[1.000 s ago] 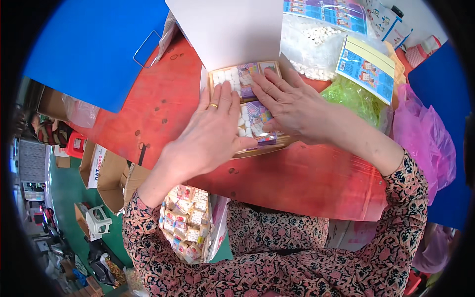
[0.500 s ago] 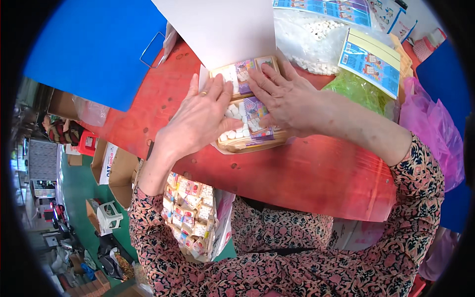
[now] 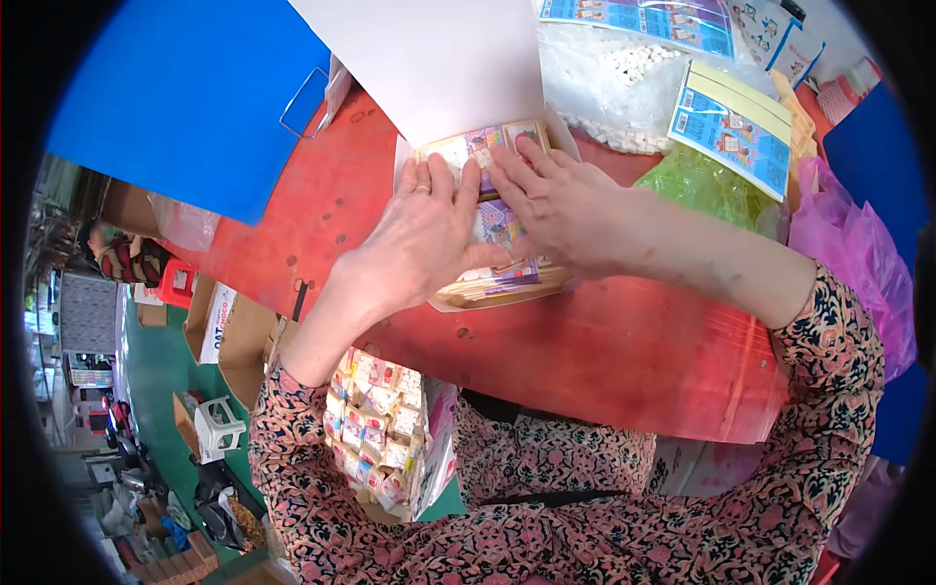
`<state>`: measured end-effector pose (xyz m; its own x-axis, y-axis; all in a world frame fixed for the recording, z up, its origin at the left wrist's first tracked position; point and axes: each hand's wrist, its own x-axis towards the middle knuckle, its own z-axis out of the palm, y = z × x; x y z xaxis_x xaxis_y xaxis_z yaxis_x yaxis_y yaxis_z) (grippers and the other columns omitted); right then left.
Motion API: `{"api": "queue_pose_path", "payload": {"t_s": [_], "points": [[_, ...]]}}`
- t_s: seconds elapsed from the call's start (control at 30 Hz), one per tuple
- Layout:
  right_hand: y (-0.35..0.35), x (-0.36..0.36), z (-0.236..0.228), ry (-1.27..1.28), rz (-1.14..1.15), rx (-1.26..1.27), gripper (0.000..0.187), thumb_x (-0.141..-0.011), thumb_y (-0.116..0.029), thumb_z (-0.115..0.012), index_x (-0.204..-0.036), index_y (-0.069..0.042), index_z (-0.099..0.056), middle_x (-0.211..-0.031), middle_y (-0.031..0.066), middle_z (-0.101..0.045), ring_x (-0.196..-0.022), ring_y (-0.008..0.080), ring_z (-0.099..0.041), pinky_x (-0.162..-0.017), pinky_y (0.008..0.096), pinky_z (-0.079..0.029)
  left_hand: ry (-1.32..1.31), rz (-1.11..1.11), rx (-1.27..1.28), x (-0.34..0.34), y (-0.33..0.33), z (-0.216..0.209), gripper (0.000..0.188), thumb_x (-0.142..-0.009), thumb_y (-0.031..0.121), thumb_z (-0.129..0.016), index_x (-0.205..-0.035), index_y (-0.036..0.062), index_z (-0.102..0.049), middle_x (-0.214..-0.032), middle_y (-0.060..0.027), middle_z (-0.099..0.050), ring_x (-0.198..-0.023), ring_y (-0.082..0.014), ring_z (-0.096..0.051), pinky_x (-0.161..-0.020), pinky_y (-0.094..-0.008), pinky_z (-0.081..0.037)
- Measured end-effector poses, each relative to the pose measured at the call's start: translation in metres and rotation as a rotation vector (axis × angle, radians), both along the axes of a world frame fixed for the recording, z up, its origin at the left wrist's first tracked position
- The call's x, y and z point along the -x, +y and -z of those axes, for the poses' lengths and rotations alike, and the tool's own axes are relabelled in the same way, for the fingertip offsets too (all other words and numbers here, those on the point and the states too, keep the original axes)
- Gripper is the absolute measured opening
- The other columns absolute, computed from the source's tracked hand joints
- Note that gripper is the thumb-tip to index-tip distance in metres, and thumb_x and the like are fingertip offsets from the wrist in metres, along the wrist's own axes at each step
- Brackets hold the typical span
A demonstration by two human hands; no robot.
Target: Pack small toy and snack sets into illustrated boxes and stack them.
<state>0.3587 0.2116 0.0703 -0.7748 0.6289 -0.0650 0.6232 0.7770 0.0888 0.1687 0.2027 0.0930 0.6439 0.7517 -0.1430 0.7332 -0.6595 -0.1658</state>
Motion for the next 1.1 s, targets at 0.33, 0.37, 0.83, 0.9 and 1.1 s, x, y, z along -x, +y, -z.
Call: {"api": "queue_pose_path", "payload": {"t_s": [0.33, 0.37, 0.83, 0.9, 1.1], "points": [[0.003, 0.000, -0.003, -0.065, 0.019, 0.051, 0.084, -0.087, -0.045, -0.055, -0.138, 0.014, -0.022, -0.144, 0.0312, -0.024, -0.134, 0.0458, -0.025, -0.106, 0.0463, -0.031, -0.022, 0.119, -0.120, 0.008, 0.005, 0.021, 0.087, -0.090, 0.056, -0.041, -0.130, -0.0198, -0.030, -0.117, -0.0477, -0.037, -0.113, -0.0590, -0.041, -0.103, -0.0538, -0.028], [0.002, 0.000, -0.003, -0.057, 0.025, 0.102, 0.086, -0.087, -0.044, -0.056, -0.139, 0.014, -0.020, -0.145, 0.0310, -0.022, -0.135, 0.0465, -0.023, -0.107, 0.0467, -0.031, -0.022, 0.120, -0.129, 0.008, 0.004, 0.021, 0.087, -0.090, 0.056, -0.041, -0.130, -0.0198, -0.030, -0.117, -0.0477, -0.037, -0.113, -0.0590, -0.041, -0.103, -0.0538, -0.028], [0.008, 0.015, -0.022, -0.232, 0.220, 0.345, 0.086, -0.092, -0.058, -0.036, -0.148, -0.002, -0.002, -0.155, 0.0169, -0.001, -0.143, 0.0345, -0.003, -0.114, 0.0455, -0.017, -0.079, 0.023, -0.039, 0.007, 0.003, 0.025, 0.086, -0.092, 0.054, -0.042, -0.134, -0.0177, -0.021, -0.123, -0.0471, -0.033, -0.125, -0.0574, -0.028, -0.109, -0.0572, -0.014], [0.006, 0.017, -0.026, -0.274, 0.230, 0.340, 0.084, -0.093, -0.058, -0.034, -0.148, -0.003, -0.002, -0.155, 0.0171, -0.001, -0.143, 0.0344, -0.003, -0.114, 0.0457, -0.018, -0.071, 0.021, -0.037, 0.010, 0.004, 0.027, 0.086, -0.092, 0.054, -0.041, -0.135, -0.0176, -0.021, -0.123, -0.0473, -0.033, -0.125, -0.0575, -0.029, -0.109, -0.0573, -0.015], [0.006, 0.004, -0.008, -0.135, 0.116, 0.217, 0.085, -0.092, -0.054, -0.040, -0.146, 0.002, -0.007, -0.153, 0.0223, -0.007, -0.141, 0.0390, -0.010, -0.113, 0.0466, -0.018, -0.053, 0.051, -0.120, 0.012, -0.001, 0.025, 0.087, -0.092, 0.057, -0.038, -0.135, -0.0171, -0.022, -0.126, -0.0477, -0.031, -0.126, -0.0569, -0.028, -0.109, -0.0564, -0.016]]}}
